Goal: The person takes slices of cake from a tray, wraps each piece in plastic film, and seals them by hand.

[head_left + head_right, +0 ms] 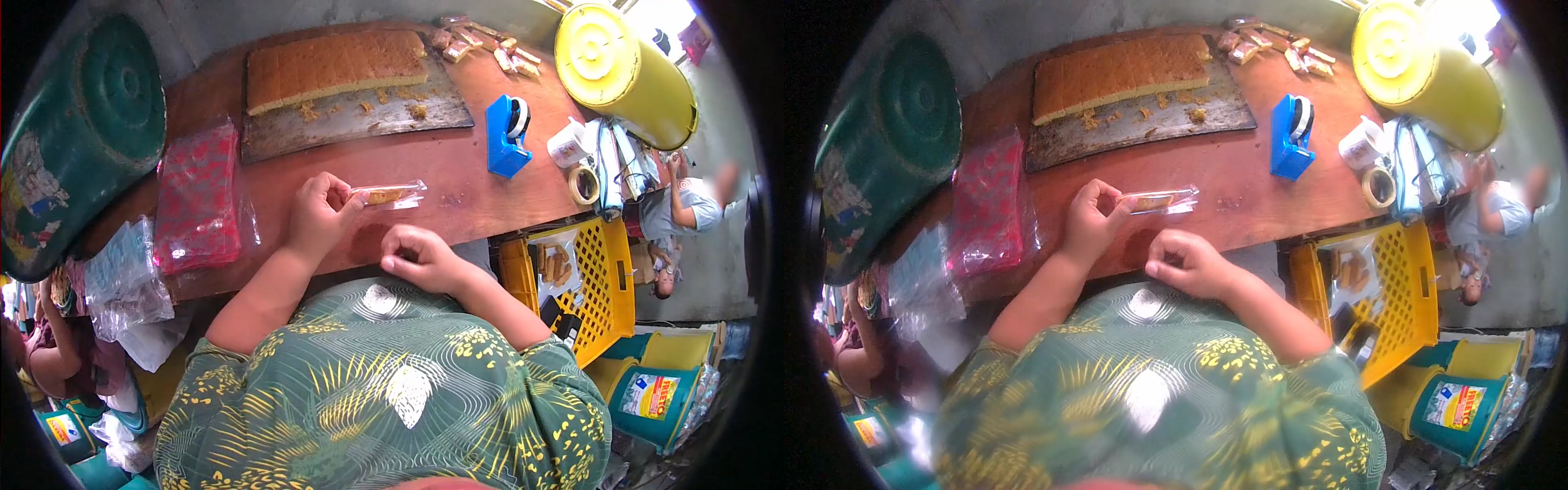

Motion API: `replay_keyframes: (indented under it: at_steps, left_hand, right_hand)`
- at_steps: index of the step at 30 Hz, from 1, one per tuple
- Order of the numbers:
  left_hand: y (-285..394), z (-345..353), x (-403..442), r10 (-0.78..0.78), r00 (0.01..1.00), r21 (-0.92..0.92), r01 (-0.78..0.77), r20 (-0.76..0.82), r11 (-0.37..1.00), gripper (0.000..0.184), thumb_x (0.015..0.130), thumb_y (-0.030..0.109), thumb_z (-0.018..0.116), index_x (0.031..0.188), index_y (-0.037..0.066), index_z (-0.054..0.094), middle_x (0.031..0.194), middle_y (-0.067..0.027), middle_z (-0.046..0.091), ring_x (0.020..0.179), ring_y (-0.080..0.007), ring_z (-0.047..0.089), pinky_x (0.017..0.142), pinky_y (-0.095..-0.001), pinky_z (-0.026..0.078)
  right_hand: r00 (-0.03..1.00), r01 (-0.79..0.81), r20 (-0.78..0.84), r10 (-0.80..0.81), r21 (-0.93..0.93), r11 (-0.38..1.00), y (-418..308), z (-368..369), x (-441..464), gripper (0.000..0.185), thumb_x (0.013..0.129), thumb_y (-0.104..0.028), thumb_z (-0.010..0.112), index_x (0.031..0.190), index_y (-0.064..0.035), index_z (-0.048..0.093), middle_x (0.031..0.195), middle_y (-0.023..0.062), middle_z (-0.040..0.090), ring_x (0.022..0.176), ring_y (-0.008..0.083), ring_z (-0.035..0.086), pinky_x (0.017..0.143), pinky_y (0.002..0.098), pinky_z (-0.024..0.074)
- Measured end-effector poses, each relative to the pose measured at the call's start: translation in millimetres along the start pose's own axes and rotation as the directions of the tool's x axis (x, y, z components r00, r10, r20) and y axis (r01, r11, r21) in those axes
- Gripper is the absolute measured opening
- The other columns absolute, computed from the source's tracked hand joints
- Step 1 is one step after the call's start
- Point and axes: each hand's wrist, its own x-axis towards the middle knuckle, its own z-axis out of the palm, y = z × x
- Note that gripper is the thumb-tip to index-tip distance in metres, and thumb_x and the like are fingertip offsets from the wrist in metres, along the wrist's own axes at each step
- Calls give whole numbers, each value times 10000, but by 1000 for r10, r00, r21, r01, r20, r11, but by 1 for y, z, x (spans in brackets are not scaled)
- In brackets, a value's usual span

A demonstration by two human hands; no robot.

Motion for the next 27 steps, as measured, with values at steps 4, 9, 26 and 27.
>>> replay_keyframes:
  at_steps: [4,9,26,27]
  left_hand:
    - [-3,-13,-3,29,1000,171,-28,-4,985,386,904,397,801,805,60,642,797,-102,665,738,-278,644,686,-425,519]
    - [-7,-20,-5,185,975,317,-137,-126,939,339,929,400,751,851,77,682,834,-103,680,852,-344,662,788,-474,517]
    - [-1,1,1,280,960,234,-278,22,932,221,916,332,760,1002,128,774,1046,-66,706,1050,-300,671,908,-473,511]
    - [3,-3,0,318,946,258,-324,67,910,216,918,314,759,1013,120,767,1081,-74,695,1041,-303,666,908,-458,509]
  right_hand:
    - [901,91,-395,-181,-235,968,10,-31,7,23,932,-2,683,922,-21,675,981,83,663,899,214,660,843,324,539]
    - [730,223,-560,-391,-345,912,20,-85,-17,161,781,115,610,809,-4,715,869,119,676,833,236,672,786,335,549]
    - [899,179,-113,-423,-787,590,-14,-13,38,277,821,-297,824,1073,-197,765,1113,34,707,1099,298,636,996,467,468]
    - [903,177,-111,-415,-784,595,-4,-16,42,264,821,-291,821,1062,-198,766,1104,36,708,1090,301,640,989,463,472]
